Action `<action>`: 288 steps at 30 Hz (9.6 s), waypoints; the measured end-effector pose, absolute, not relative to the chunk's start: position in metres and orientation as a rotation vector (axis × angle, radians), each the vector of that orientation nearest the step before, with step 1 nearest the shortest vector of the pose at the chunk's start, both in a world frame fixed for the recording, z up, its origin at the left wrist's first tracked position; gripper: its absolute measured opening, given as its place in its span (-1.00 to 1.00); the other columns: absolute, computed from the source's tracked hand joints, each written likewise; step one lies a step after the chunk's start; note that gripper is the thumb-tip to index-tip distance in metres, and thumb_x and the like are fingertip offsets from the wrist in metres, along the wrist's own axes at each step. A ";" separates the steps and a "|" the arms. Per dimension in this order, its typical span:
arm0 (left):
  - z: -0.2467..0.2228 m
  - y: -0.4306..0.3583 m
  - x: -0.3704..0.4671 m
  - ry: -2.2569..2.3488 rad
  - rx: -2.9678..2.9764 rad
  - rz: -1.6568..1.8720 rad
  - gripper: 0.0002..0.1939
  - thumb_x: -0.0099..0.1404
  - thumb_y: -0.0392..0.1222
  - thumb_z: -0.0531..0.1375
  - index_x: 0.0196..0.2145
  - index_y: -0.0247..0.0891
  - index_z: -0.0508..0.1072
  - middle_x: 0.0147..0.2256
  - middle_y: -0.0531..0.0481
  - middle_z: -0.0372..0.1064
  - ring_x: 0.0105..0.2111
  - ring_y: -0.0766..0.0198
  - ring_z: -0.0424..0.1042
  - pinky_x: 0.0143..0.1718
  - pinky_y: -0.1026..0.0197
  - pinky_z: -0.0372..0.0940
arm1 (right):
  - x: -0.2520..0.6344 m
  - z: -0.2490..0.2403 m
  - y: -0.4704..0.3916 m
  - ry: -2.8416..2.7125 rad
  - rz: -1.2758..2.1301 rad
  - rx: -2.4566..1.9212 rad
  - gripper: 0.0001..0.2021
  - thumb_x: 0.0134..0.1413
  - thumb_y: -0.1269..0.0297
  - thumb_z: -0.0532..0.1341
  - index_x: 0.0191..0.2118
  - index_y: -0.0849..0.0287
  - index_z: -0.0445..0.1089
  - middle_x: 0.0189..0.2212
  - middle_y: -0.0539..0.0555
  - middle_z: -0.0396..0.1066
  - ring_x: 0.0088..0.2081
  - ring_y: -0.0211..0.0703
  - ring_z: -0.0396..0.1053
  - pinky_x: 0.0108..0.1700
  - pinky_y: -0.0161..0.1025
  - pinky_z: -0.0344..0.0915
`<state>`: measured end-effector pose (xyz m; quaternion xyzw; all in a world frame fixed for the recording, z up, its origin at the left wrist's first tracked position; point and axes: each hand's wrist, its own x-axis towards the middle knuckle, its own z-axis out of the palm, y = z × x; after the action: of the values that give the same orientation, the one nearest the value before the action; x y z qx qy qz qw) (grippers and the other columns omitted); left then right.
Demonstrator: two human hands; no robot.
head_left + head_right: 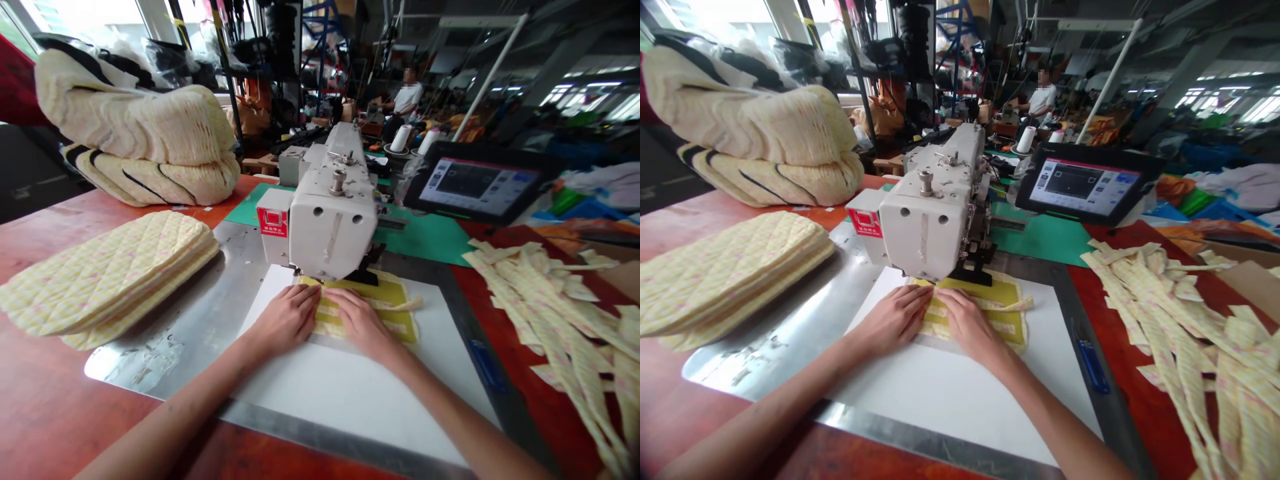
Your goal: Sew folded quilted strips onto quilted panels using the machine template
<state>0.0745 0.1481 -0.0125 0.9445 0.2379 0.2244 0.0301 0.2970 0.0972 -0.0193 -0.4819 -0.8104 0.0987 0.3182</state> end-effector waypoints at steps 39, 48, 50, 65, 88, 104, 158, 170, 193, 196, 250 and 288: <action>-0.011 0.151 0.071 0.906 2.739 0.889 -0.77 0.41 -0.30 0.12 -0.10 -0.24 0.56 -0.24 -0.14 0.39 -0.20 0.09 0.37 -0.15 0.06 0.36 | 0.304 -0.022 0.088 -2.088 0.183 -1.394 -0.48 0.33 0.47 0.05 0.35 0.11 0.29 0.30 0.14 0.33 0.29 -0.02 0.32 0.33 0.04 0.30; -0.010 0.132 0.071 0.905 2.742 0.825 -0.81 0.44 -0.29 0.10 -0.11 -0.25 0.51 -0.24 -0.13 0.36 -0.22 0.09 0.35 -0.18 0.06 0.34 | 0.304 -0.024 0.068 -2.106 0.110 -1.430 -0.46 0.30 0.52 0.04 0.34 0.10 0.27 0.28 0.13 0.35 0.24 -0.01 0.36 0.29 0.06 0.34; -0.009 0.129 0.077 0.900 2.734 0.825 -0.82 0.44 -0.29 0.10 -0.12 -0.25 0.50 -0.25 -0.12 0.36 -0.23 0.09 0.35 -0.19 0.06 0.34 | 0.309 -0.023 0.067 -2.099 0.122 -1.437 -0.46 0.30 0.52 0.04 0.34 0.09 0.27 0.27 0.12 0.36 0.24 -0.01 0.36 0.28 0.05 0.35; 0.018 0.108 0.071 0.729 2.587 0.807 -0.51 0.49 -0.01 -0.21 0.08 -0.27 0.36 -0.20 -0.20 0.41 -0.19 -0.04 0.34 -0.06 -0.20 0.28 | 0.385 -0.008 0.069 -2.348 -0.276 -1.498 -0.71 0.30 0.48 0.17 0.04 0.06 0.47 -0.19 0.09 0.48 -0.18 -0.04 0.48 -0.17 -0.14 0.45; 0.022 0.112 0.082 0.812 2.055 1.235 -0.86 0.47 -0.15 0.20 -0.14 -0.22 0.53 -0.25 -0.07 0.52 -0.27 0.24 0.54 -0.19 0.21 0.48 | 0.258 0.006 0.084 -1.347 0.800 -1.122 -0.77 0.12 0.09 0.41 -0.25 0.12 0.48 -0.34 0.05 0.55 -0.30 -0.09 0.54 -0.22 -0.22 0.49; 0.001 0.114 0.065 0.801 1.384 1.215 -0.72 0.28 -0.03 0.38 -0.34 -0.31 0.49 -0.42 0.04 0.41 -0.41 0.37 0.37 -0.36 0.36 0.29 | 0.228 -0.001 0.087 -0.993 1.263 -1.001 -0.69 -0.10 0.03 0.52 -0.34 0.16 0.58 -0.36 0.06 0.59 -0.28 -0.14 0.51 -0.17 -0.26 0.43; 0.001 0.170 0.085 0.391 3.316 0.757 -0.76 0.55 -0.29 0.01 -0.07 -0.37 0.47 -0.24 -0.21 0.45 -0.26 0.09 0.48 -0.25 0.04 0.46 | 0.304 -0.024 0.117 -1.126 0.709 -1.221 -0.47 0.21 -0.24 0.22 -0.49 0.15 0.45 -0.56 0.06 0.49 -0.62 -0.21 0.36 -0.58 -0.30 0.19; 0.004 0.170 0.101 0.464 3.347 0.445 -0.74 0.53 -0.25 0.05 -0.26 -0.39 0.47 -0.30 -0.21 0.40 -0.28 0.03 0.43 -0.28 0.00 0.42 | 0.303 -0.019 0.114 -1.263 0.595 -1.306 -0.46 0.30 -0.20 0.14 -0.50 0.15 0.44 -0.57 0.05 0.49 -0.62 -0.22 0.37 -0.56 -0.30 0.19; -0.008 0.175 0.073 0.698 2.469 0.760 -0.55 0.33 -0.48 0.04 0.04 -0.24 0.57 0.04 -0.15 0.55 0.02 0.12 0.54 0.14 0.03 0.42 | 0.280 -0.011 0.097 -2.288 -0.236 -1.406 -0.78 0.22 0.51 0.21 -0.09 0.14 0.52 -0.16 0.14 0.53 -0.14 0.00 0.44 -0.13 -0.11 0.41; -0.009 0.175 0.069 0.657 2.502 0.748 -0.56 0.38 -0.46 0.03 0.08 -0.24 0.54 0.07 -0.16 0.52 0.05 0.13 0.52 0.16 0.04 0.41 | 0.280 -0.010 0.099 -2.270 -0.242 -1.439 -0.81 0.23 0.47 0.24 -0.10 0.11 0.52 -0.14 0.14 0.53 -0.09 0.02 0.42 -0.13 -0.11 0.41; -0.015 0.172 0.056 0.728 2.369 0.875 -0.55 0.24 -0.55 0.04 -0.07 -0.26 0.58 -0.06 -0.13 0.55 -0.03 0.18 0.54 0.07 0.16 0.41 | 0.285 -0.022 0.095 -2.105 -0.012 -1.397 -0.79 0.30 0.47 0.15 -0.23 0.13 0.54 -0.33 0.06 0.50 -0.30 -0.14 0.48 -0.24 -0.28 0.35; 0.020 0.028 0.030 1.050 2.510 0.808 -0.80 0.47 -0.15 0.10 -0.02 -0.05 0.45 0.14 -0.15 0.39 0.10 0.07 0.47 0.05 0.13 0.49 | 0.452 -0.039 -0.006 -1.789 0.174 -1.810 -0.85 0.12 0.15 0.32 -0.22 0.05 0.51 0.17 0.21 0.31 0.18 0.20 0.31 0.21 0.17 0.24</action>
<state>0.0296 0.0283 0.0195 0.8743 0.3656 0.2815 0.1510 0.4518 -0.0062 -0.0388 -0.6787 -0.6711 0.0652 0.2912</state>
